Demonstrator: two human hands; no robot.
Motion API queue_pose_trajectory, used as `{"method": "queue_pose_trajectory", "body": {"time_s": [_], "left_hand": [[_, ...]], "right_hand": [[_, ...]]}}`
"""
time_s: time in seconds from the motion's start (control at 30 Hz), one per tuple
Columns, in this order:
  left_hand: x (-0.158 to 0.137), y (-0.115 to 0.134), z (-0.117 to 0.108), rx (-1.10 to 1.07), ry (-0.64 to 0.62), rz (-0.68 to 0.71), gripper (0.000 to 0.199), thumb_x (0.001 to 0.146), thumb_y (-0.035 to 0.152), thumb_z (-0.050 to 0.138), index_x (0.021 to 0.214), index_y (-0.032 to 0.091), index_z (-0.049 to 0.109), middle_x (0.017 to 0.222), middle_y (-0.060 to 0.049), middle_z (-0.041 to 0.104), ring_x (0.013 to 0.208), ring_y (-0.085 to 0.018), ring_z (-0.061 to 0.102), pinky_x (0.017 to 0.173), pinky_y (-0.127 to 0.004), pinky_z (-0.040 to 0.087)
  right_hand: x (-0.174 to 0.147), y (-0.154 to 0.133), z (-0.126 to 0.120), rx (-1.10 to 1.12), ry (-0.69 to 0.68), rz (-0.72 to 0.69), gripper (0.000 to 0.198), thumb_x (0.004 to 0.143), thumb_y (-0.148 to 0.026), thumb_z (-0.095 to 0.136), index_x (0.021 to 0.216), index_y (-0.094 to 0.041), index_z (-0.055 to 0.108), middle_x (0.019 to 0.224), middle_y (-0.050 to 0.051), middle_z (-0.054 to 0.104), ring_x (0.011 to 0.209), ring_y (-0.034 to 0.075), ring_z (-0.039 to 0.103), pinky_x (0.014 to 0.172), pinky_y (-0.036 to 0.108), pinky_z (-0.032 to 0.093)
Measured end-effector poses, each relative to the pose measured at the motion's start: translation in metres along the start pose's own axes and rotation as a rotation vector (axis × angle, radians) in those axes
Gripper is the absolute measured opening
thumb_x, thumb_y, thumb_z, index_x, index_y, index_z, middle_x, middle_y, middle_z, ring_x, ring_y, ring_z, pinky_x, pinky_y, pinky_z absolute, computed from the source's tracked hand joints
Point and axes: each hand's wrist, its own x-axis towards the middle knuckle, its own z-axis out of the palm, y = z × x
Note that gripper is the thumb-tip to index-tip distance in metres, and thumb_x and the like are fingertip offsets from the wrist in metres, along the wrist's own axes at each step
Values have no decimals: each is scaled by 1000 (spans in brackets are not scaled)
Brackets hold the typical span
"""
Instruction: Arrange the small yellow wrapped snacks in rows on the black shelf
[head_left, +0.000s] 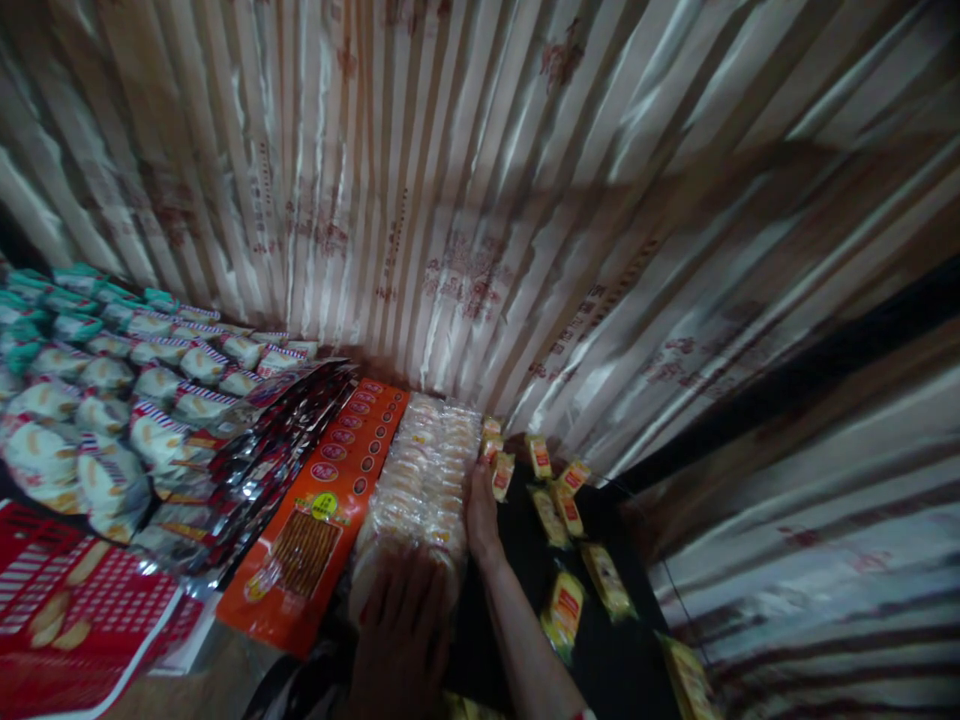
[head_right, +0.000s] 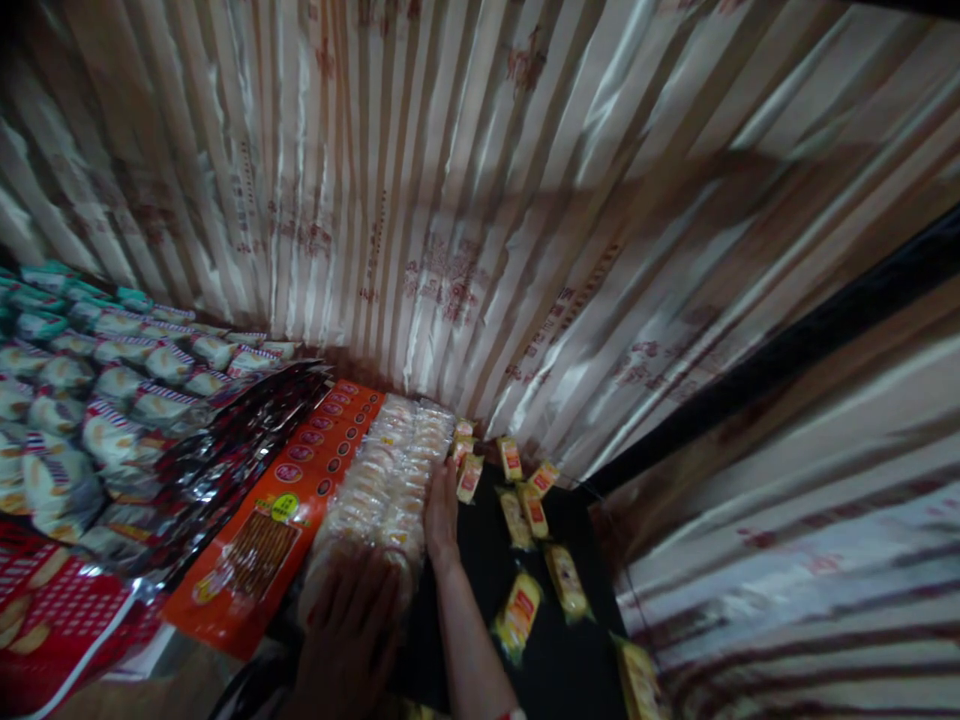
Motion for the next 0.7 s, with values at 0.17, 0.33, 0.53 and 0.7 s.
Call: {"method": "queue_pose_trajectory", "body": {"time_s": [0.17,0.33,0.53,0.7], "left_hand": [[0,0,2,2,-3,-8,46,80,37,50,123,22,53,128,-4,54,129,-23,32,111,-39,9],[-5,0,9,-5,1,6,48,80,37,49,126,23,50,128,-4,53,131,-23,29,112,-41,7],[-17,-4,21,-2,-48,7,61,77,37,51,136,30,36,137,0,44,133,-25,27,110,-41,24],[-18,-1,21,-6,-76,-25,61,77,37,54,135,35,35,137,1,44,133,-28,27,105,-47,30]], "right_hand": [[3,-11,2,-47,3,-31,77,80,-66,30,139,-17,29,147,7,23,136,19,17,111,36,11],[10,-14,4,-43,-15,-104,72,80,-63,35,138,-21,30,147,3,25,136,18,18,112,37,12],[34,-17,5,-129,15,-265,68,82,-59,33,138,-20,30,147,5,26,135,18,19,111,38,11],[66,-33,9,-118,-1,-201,71,83,-60,28,139,-16,27,147,7,24,136,18,19,111,35,12]]}}
